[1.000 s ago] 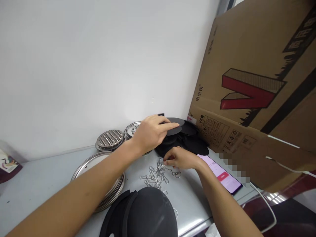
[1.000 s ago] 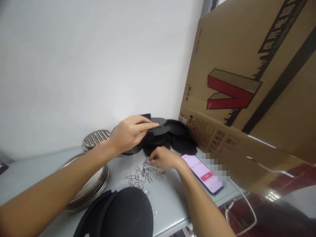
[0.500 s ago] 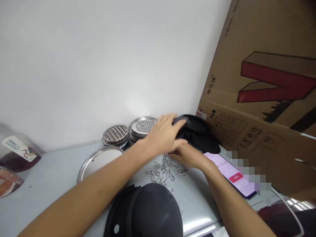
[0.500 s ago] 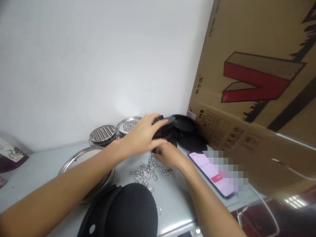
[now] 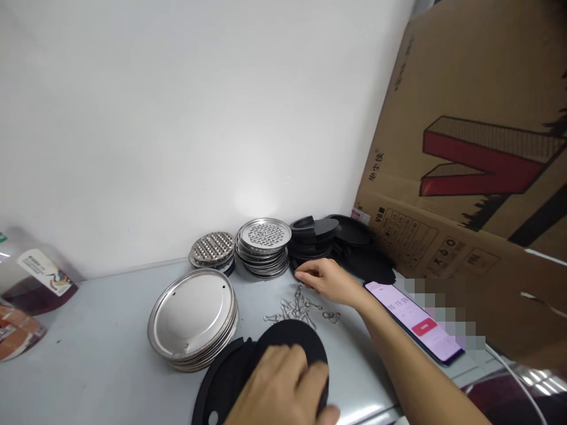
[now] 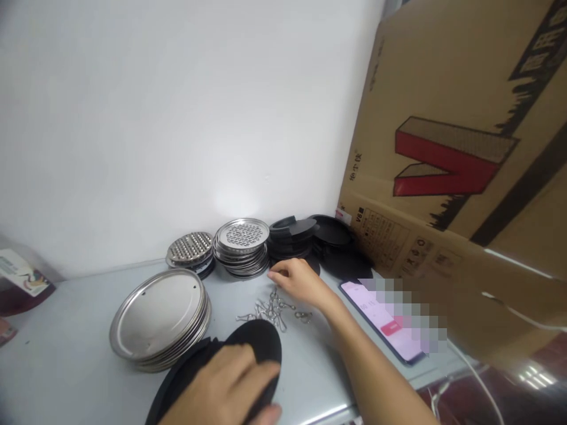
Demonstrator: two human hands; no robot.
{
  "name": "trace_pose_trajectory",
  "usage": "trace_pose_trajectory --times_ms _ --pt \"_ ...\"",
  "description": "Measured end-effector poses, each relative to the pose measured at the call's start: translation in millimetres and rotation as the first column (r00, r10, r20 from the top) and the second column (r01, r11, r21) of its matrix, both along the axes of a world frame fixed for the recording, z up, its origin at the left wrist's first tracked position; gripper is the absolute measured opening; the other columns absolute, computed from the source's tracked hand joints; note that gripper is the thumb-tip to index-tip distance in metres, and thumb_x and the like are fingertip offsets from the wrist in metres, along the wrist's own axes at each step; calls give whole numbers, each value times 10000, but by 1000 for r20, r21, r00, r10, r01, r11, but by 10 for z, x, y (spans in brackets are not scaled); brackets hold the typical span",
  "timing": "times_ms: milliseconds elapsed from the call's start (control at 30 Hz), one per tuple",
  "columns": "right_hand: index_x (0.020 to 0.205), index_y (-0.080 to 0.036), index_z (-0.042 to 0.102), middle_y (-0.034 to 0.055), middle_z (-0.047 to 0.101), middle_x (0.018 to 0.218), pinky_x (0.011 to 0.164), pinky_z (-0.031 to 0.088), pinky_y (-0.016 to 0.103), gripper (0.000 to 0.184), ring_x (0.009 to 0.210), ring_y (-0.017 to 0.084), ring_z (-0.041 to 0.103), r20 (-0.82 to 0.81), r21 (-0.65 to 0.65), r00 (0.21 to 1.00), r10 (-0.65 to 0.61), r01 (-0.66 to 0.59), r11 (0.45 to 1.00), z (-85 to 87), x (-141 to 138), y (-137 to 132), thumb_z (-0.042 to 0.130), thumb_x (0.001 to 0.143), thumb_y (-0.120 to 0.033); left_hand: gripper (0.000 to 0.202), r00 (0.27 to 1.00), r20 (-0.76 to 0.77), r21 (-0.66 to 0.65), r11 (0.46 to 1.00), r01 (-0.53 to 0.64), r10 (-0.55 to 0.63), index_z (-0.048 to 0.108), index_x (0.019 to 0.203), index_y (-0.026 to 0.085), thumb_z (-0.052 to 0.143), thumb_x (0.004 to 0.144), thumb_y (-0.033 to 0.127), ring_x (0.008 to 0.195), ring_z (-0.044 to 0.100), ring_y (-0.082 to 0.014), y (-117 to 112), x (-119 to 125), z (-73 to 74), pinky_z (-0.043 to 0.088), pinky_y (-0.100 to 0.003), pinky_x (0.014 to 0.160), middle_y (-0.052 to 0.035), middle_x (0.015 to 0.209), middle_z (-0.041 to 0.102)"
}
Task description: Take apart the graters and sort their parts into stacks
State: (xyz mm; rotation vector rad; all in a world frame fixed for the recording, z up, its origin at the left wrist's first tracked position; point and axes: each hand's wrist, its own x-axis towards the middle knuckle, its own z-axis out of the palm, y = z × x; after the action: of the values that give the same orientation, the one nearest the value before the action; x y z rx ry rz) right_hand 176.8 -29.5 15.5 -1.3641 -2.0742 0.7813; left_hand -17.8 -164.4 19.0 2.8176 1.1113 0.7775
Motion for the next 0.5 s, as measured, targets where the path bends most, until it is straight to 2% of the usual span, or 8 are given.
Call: trace_pose_trajectory --times_ms 67,100,167,200,267,333,400,500 --pt "947 -125 729 77 700 771 608 458 256 493 631 150 605 -268 -117 962 47 -81 990 82 -54 -51 439 933 -522 294 977 205 -260 966 1 54 688 1107 229 620 850 355 779 659 -230 173 -96 394 518 -322 684 -71 910 698" --pt "992 -122 722 92 707 819 638 483 267 564 684 161 629 -401 -166 914 67 -145 975 137 -96 -84 371 949 -562 292 941 302 -380 925 -28 153 685 1136 268 578 888 381 860 660 -234 258 -168 567 518 -329 750 -63 991 705" --pt "1105 -139 696 116 714 949 710 520 296 606 833 192 661 -590 -198 800 111 -277 940 261 -214 -158 314 961 -586 313 807 498 -570 821 29 318 689 1148 298 552 905 441 953 653 -245 421 -351 815 517 -325 791 -46 1068 709" --pt "1166 -160 672 114 712 1004 745 529 310 563 889 200 661 -636 -180 758 146 -329 927 324 -287 -193 361 954 -578 344 718 571 -657 746 109 398 679 1171 292 557 900 464 963 657 -251 494 -457 882 525 -326 785 -49 1078 713" --pt "1266 -209 614 87 709 1045 802 538 335 476 915 196 658 -657 -126 717 235 -412 903 427 -444 -250 538 907 -513 412 557 647 -743 593 311 520 642 1232 252 616 870 449 936 677 -257 606 -681 909 542 -330 769 -74 1080 720" --pt "1304 -243 580 39 714 973 814 542 332 489 857 170 659 -649 -80 701 297 -450 889 469 -591 -276 664 851 -408 470 474 648 -760 464 455 597 602 1276 205 682 839 357 909 692 -252 661 -898 838 551 -339 789 -108 1082 722" --pt "1277 -238 597 1 699 856 742 549 298 465 752 142 652 -647 -76 704 293 -442 894 435 -703 -277 688 838 -361 489 448 630 -764 401 505 635 585 1285 164 704 822 268 897 699 -245 657 -1085 726 550 -338 813 -133 1073 724" --pt "1203 -196 637 -5 678 755 639 537 276 382 637 131 637 -618 -76 745 251 -375 924 290 -782 -287 670 855 -349 488 434 609 -776 387 498 663 569 1289 155 695 825 236 892 701 -238 587 -1270 568 549 -333 811 -136 1068 723"
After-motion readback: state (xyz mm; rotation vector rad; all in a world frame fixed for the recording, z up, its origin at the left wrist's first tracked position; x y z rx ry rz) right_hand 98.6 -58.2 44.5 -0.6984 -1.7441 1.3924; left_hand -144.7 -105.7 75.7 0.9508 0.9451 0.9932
